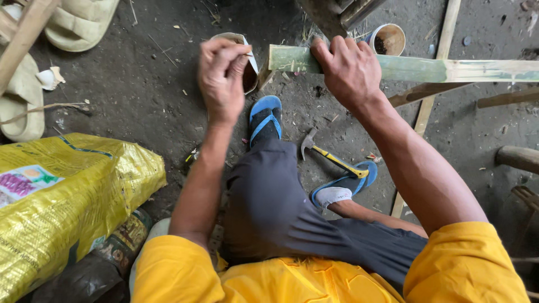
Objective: The person measures a bamboo pole with a tape measure and marks it with a pencil. They then pick up nails from a container and hammer them into the bamboo pole at the marked locations.
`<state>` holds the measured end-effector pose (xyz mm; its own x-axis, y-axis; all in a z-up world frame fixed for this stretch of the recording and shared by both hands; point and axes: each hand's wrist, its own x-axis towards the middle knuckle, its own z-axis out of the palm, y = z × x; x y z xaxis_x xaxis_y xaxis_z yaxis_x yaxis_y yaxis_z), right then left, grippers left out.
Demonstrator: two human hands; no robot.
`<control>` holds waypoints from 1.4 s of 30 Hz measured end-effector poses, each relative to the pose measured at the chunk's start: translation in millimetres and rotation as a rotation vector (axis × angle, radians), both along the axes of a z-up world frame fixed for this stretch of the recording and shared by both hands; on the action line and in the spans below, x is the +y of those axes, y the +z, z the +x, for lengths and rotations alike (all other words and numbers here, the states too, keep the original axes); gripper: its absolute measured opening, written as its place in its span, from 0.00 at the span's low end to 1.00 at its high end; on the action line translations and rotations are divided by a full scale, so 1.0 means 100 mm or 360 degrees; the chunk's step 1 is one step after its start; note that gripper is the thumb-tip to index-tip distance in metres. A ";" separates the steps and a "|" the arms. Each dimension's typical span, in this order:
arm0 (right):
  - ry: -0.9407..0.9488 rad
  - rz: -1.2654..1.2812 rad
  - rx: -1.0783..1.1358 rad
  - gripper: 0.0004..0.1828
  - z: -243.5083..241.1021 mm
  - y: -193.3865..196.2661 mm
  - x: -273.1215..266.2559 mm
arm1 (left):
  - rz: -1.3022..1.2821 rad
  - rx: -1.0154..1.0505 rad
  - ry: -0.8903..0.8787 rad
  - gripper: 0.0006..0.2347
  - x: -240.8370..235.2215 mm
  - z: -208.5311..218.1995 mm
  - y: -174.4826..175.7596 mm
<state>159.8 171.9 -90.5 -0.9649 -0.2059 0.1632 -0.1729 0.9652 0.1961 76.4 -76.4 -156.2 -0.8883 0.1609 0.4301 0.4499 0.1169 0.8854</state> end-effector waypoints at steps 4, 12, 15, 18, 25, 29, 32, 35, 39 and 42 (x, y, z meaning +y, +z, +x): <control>-0.0010 -0.0031 -0.0011 0.11 0.01 0.00 0.00 | 0.0058 -0.0139 0.0037 0.05 0.45 0.18 0.11; -0.0022 -0.0095 -0.0042 0.14 0.00 0.08 -0.02 | 0.0269 0.0041 -0.0144 0.03 0.66 0.27 -0.01; -0.0047 -0.0131 -0.0061 0.20 0.07 0.12 -0.03 | 0.0175 0.0045 -0.0204 0.03 0.66 0.28 -0.01; 0.0103 -0.0203 0.0309 0.30 0.37 -0.11 -0.07 | 0.0108 0.0109 -0.0201 0.03 0.62 0.25 0.00; -0.0788 -0.0445 -0.1271 0.30 2.00 -1.87 -0.10 | 0.0129 0.0123 -0.0164 0.03 0.60 0.29 0.00; -0.0995 -0.0644 -0.1365 0.21 2.71 -2.51 -0.04 | 0.0161 0.0129 -0.0163 0.03 0.61 0.30 0.01; -0.1076 -0.0933 -0.1323 0.20 2.77 -2.34 -0.04 | 0.0165 0.0155 -0.0152 0.03 0.59 0.32 0.00; -0.1064 -0.1297 -0.1137 0.20 2.46 -1.54 -0.07 | 0.0166 0.0150 -0.0194 0.03 0.60 0.30 0.00; -0.0931 -0.1642 -0.0933 0.19 1.95 -0.07 -0.10 | 0.0141 0.0176 -0.0212 0.02 0.57 0.29 -0.02; -0.0285 -0.1384 -0.0363 0.26 1.65 0.71 -0.14 | 0.0177 0.0170 -0.0208 0.02 0.54 0.30 0.00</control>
